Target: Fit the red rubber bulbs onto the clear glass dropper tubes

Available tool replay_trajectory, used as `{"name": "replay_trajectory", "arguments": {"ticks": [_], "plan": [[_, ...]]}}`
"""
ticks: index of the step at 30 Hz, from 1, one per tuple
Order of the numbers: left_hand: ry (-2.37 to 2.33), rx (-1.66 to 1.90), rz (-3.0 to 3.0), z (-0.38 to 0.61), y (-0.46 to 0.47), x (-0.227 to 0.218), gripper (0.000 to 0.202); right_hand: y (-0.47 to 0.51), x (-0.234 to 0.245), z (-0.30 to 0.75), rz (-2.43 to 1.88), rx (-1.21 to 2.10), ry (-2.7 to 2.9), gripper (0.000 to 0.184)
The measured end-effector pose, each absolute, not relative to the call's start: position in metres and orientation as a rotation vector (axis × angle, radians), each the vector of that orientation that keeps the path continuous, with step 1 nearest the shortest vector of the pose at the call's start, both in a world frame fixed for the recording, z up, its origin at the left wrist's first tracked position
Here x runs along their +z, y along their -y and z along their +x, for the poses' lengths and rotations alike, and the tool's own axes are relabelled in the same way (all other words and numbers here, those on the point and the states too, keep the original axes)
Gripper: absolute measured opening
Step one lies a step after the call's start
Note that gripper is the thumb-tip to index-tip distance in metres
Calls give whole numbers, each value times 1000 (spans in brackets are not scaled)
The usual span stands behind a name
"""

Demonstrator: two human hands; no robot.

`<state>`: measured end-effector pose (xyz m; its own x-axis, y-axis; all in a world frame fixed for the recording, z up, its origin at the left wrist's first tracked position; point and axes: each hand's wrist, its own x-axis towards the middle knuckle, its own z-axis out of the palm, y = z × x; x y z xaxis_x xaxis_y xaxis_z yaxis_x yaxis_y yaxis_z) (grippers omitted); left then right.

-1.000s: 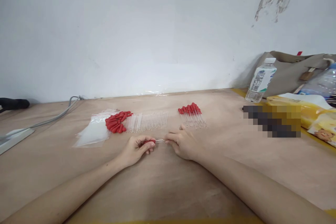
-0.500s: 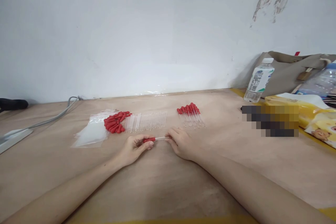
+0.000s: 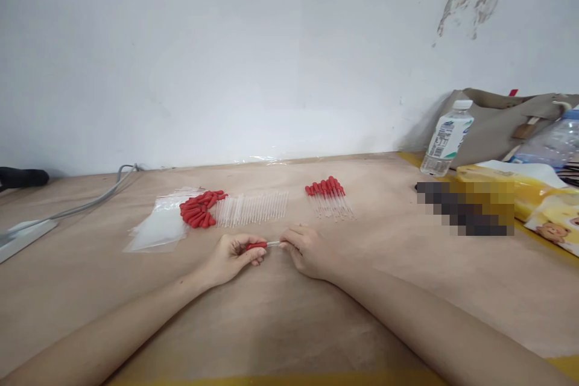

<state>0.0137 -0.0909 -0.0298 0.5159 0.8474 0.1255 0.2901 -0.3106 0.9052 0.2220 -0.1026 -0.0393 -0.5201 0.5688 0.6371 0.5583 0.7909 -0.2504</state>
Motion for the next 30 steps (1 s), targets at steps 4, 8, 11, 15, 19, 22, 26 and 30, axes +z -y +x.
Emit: {"name": "replay_trajectory", "arguments": {"ticks": [4,8,11,15,19,22,26,30], "plan": [[-945,759,1865,14,91,-29,25,103,-39,219,-851,-7,2260,22],[-947,749,1897,14,93,-28,25,104,-36,217,-882,-34,2302,26],[-941,733,1940,14,93,-26,25,105,-35,216,-928,-23,2314,27],[-956,733,1977,15,93,-27,25,105,-32,216,-986,69,2356,28],[-992,763,2075,14,92,-29,26,109,-24,217,-1072,81,2388,29],[-1050,871,2257,9,89,-26,28,115,-21,218,-1140,23,2360,25],[-1174,947,2467,-4,86,-20,40,113,-22,227,-1271,197,2141,23],[-1082,709,2548,-8,83,-17,36,87,-13,249,-1538,309,1785,22]]}}
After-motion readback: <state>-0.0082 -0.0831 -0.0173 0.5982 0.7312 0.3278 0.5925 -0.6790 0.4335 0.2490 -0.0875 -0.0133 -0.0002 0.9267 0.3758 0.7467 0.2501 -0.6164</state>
